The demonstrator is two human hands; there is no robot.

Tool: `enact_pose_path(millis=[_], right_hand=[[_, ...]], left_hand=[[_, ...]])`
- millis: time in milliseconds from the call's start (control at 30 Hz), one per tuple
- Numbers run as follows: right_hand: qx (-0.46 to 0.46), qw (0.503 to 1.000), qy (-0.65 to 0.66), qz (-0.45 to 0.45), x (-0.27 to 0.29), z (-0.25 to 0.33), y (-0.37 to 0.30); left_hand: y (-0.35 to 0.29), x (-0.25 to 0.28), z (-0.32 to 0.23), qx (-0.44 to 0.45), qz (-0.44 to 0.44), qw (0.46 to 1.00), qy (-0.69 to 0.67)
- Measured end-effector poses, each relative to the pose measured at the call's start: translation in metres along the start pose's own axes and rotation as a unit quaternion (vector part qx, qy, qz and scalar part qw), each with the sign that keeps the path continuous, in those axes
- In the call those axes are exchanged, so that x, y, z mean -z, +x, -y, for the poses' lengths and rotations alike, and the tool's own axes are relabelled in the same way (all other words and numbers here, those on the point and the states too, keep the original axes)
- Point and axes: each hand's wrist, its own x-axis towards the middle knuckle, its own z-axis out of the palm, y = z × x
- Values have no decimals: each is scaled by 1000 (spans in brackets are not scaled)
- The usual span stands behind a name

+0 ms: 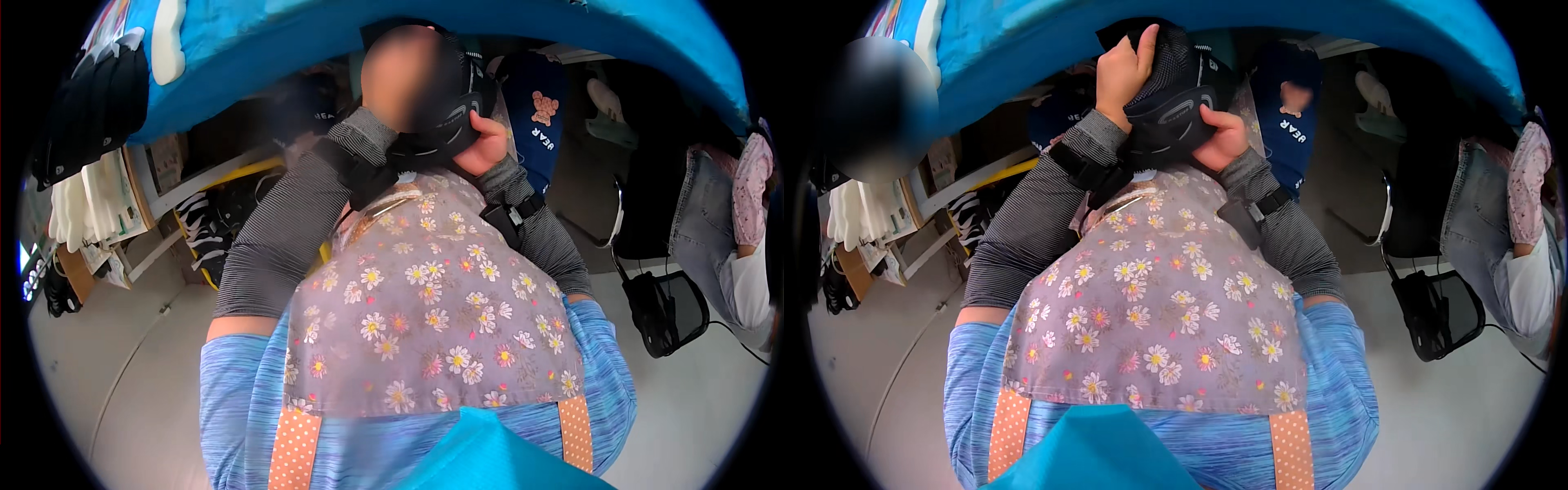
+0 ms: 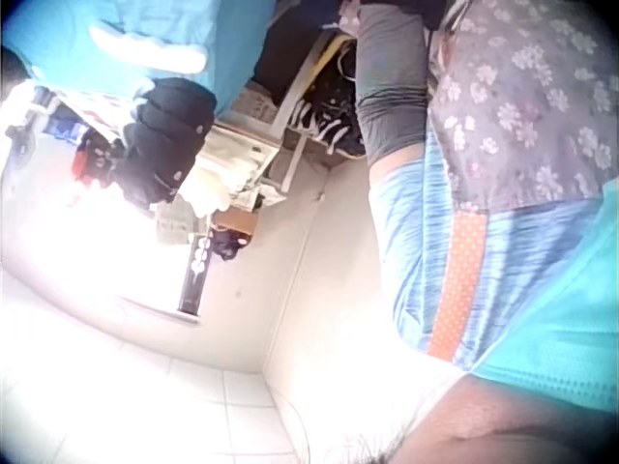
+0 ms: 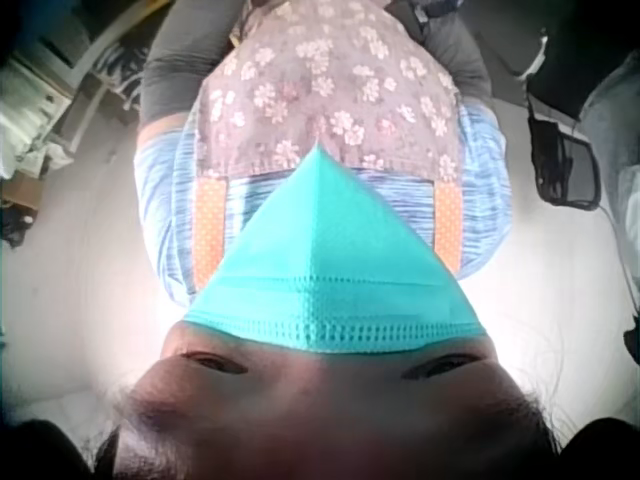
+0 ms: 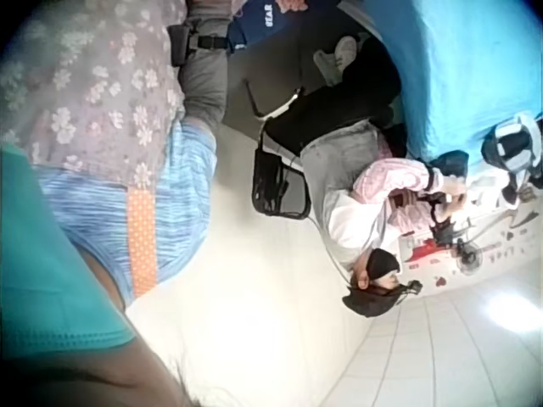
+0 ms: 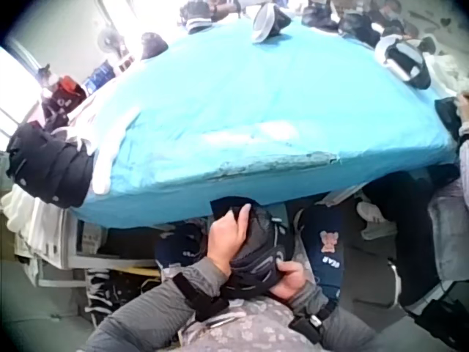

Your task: The person inserts foam padding into the interior of a shoe upper and aligns the components by hand.

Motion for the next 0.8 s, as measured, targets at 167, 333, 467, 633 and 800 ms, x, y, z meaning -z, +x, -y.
enact_pose_path(millis=[167, 333, 467, 633, 800], right_hand=[[10, 999, -22, -34, -4, -5, 2], [8, 999, 36, 2, -14, -9, 1], [78, 995, -61, -32, -46, -5, -2], [43, 976, -204, 68, -99, 3, -30], [155, 928, -295, 164, -207, 2, -33]], left_hand=[[-2, -6, 8, -1, 17, 1000, 19], [-1, 16, -3, 127, 33, 986, -105], [17, 69, -15, 132, 142, 963, -185], [57, 193, -68, 37, 299, 911, -280], [76, 286, -118, -1, 339, 920, -199]])
